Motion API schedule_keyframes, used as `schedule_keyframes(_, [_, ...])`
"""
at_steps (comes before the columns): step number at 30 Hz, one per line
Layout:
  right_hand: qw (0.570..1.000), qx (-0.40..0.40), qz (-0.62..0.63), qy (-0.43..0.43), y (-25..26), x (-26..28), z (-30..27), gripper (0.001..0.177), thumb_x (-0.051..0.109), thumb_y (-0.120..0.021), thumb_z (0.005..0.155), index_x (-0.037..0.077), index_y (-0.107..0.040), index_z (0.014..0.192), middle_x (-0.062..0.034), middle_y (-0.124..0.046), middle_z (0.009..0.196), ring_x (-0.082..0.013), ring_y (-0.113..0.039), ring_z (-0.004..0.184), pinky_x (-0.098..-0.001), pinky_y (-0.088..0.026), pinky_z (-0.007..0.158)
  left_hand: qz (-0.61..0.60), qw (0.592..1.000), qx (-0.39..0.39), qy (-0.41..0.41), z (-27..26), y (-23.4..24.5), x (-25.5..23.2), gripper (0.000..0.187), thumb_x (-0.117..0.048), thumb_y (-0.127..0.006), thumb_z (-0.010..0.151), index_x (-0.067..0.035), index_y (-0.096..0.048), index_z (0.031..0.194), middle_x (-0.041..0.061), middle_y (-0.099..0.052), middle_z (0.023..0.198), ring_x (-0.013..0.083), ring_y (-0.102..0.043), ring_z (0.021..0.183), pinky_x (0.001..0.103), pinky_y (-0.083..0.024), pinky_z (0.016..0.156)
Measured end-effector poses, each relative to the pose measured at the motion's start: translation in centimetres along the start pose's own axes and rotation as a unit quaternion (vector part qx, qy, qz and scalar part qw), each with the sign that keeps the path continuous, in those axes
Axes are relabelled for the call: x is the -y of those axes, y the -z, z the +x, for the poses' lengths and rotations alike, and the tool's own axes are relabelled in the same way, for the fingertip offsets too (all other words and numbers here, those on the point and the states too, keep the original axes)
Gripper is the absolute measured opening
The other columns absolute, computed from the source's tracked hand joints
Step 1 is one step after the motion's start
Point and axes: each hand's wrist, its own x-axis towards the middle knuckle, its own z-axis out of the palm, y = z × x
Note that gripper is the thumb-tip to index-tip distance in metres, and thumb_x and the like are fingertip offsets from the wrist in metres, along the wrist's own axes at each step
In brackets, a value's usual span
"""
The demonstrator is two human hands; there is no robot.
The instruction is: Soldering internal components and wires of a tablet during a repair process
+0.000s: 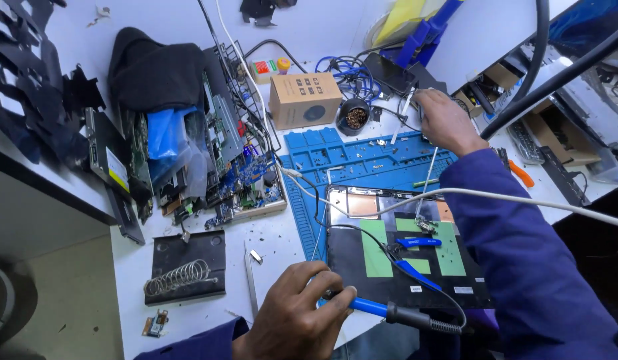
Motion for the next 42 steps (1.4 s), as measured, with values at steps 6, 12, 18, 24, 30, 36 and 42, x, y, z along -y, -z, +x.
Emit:
schedule_keyframes(6, [0.998,-0.033,0.007,-0.062,-4.8,-4.8,3.8,0.052,0.005,-0.044,0.1,0.003,-0.05,0.151,-0.0273,-0.05,0.151,-0.046,-0.044,0.139,-0.0581,-0.036,0.114,-0.043,0.999,0.01,0.023,-0.9,-1.0,1.8,0.017,-0.021,-0.079,0.093,-0.013,-0.077,0.109,0.011,-0.065,0.093,0.0316,-0.061,0.091,0.049,-0.05,0.07])
schedule_keyframes(12, [0.994,0.01,-0.018,-0.112,-6.3,-5.7,6.0,0.05,0.014,-0.041,0.104,0.01,-0.053,0.152,-0.0223,-0.05,0.153,-0.0415,-0.043,0.14,-0.0605,-0.039,0.108,-0.114,0.989,0.055,0.082,-1.0,-1.4,2.4,0.036,-0.049,-0.059,0.105,-0.02,-0.079,0.111,0.007,-0.067,0.096,0.0278,-0.064,0.094,0.046,-0.049,0.072])
schedule_keyframes(18, [0.993,-0.01,-0.028,-0.114,-6.9,-5.7,6.1,0.049,0.01,-0.044,0.101,0.01,-0.059,0.148,-0.0234,-0.051,0.151,-0.045,-0.043,0.14,-0.0645,-0.038,0.107,-0.088,0.991,0.06,0.086,-1.2,-2.1,2.6,0.02,-0.035,-0.075,0.099,-0.027,-0.076,0.117,0.007,-0.069,0.111,0.0359,-0.063,0.107,0.056,-0.05,0.077])
schedule_keyframes(24, [0.979,-0.063,-0.179,-0.069,-9.7,-6.3,6.9,0.044,0.004,-0.053,0.093,0.011,-0.07,0.133,-0.0189,-0.06,0.139,-0.0464,-0.045,0.138,-0.0693,-0.043,0.101,-0.103,0.988,0.082,0.084,-1.4,-1.9,2.7,0.025,-0.042,-0.066,0.103,-0.024,-0.078,0.116,0.008,-0.068,0.113,0.0341,-0.061,0.113,0.056,-0.046,0.081])
schedule_keyframes(30, [0.987,-0.005,-0.137,-0.082,-5.7,-1.2,4.9,0.07,0.005,-0.046,0.088,-0.002,-0.037,0.157,-0.0247,-0.042,0.161,-0.0478,-0.037,0.147,-0.0615,-0.04,0.112,-0.099,0.991,0.068,0.061,-1.6,-1.9,3.2,0.033,-0.052,-0.072,0.096,-0.027,-0.077,0.117,0.008,-0.067,0.117,0.0362,-0.061,0.115,0.057,-0.046,0.082])
schedule_keyframes(36, [0.995,0.06,-0.002,-0.08,4.7,9.8,-7.8,0.034,0.035,-0.053,0.103,0.014,-0.072,0.121,-0.0064,-0.079,0.107,-0.0266,-0.075,0.093,-0.0463,-0.061,0.076,-0.158,0.982,0.014,0.102,-0.4,-0.5,1.6,0.017,-0.035,-0.076,0.093,-0.026,-0.079,0.107,0.005,-0.071,0.111,0.032,-0.063,0.112,0.053,-0.048,0.082])
schedule_keyframes(42, [0.946,0.279,0.062,-0.155,6.9,13.0,-22.6,0.021,0.044,-0.067,0.091,0.037,-0.076,0.108,0.0132,-0.083,0.098,-0.0038,-0.076,0.089,-0.0243,-0.06,0.086,-0.222,0.966,-0.006,0.133,-0.2,-0.4,0.3,0.019,-0.033,-0.081,0.087,-0.023,-0.081,0.103,0.004,-0.072,0.106,0.026,-0.066,0.101,0.049,-0.048,0.082])
